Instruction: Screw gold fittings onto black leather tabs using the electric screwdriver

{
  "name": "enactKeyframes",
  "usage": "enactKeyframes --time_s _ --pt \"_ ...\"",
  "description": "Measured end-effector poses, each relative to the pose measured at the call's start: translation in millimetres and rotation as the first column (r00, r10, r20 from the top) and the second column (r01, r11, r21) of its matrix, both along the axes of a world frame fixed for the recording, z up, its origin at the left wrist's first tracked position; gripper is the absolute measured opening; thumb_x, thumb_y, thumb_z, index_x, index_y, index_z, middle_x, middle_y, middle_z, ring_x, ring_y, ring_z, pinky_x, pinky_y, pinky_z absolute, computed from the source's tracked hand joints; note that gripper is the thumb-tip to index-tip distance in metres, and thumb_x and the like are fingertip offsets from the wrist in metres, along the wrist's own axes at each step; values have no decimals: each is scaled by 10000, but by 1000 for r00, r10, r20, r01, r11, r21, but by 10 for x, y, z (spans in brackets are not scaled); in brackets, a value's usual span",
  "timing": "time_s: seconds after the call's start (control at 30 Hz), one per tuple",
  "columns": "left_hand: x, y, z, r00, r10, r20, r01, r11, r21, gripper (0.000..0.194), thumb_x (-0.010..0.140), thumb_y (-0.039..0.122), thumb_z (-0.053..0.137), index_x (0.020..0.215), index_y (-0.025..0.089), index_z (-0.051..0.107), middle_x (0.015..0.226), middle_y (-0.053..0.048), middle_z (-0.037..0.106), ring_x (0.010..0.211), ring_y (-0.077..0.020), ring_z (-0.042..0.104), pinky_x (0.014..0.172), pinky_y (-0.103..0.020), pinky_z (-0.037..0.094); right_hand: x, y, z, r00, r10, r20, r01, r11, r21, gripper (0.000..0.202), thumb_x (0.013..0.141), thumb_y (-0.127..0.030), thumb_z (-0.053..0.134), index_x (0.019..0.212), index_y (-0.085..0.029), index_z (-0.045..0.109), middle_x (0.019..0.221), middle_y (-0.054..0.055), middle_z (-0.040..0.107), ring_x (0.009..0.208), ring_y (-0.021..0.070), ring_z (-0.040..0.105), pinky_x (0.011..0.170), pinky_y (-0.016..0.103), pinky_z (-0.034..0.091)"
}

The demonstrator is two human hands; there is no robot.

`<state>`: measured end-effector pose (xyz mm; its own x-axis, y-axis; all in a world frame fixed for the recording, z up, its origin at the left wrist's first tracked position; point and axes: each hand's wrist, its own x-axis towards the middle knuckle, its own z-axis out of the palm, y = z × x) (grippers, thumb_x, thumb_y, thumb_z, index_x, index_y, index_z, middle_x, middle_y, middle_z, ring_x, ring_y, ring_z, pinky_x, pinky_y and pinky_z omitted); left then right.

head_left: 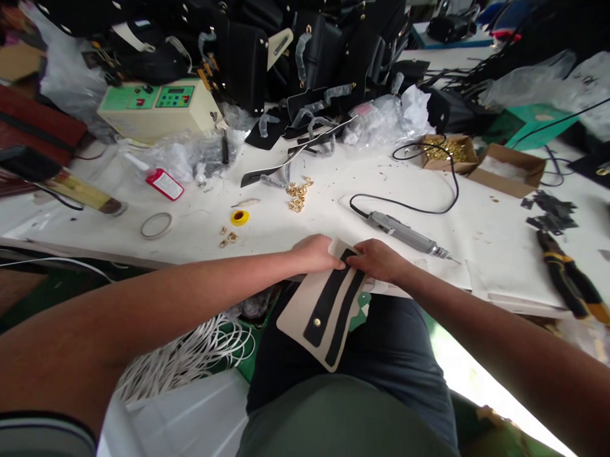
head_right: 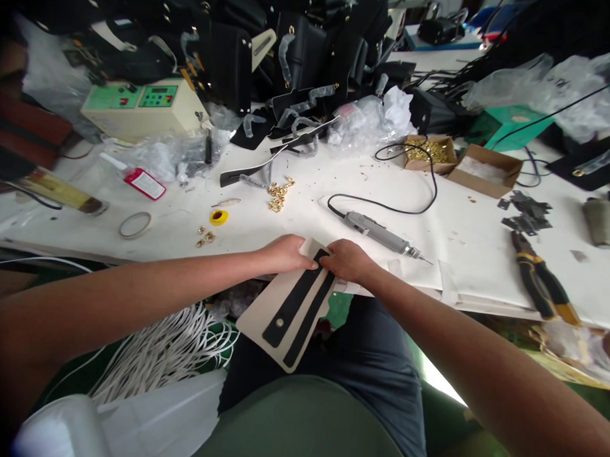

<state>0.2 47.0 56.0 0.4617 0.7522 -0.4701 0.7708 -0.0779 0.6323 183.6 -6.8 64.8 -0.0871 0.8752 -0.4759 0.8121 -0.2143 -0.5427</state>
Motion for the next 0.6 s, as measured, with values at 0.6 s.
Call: enactKeyframes --time_s 0.6 --pt "-178 -237 -433 954 -258 155 109 775 622 212 879 354 832 1071 269 807 1207 -43 777 1193 -269 623 1007 -466 489 20 -69 -126 982 -182 -55 186 979 83 329 838 -346 723 1122 -180 733 823 18 699 762 177 628 668 267 418"
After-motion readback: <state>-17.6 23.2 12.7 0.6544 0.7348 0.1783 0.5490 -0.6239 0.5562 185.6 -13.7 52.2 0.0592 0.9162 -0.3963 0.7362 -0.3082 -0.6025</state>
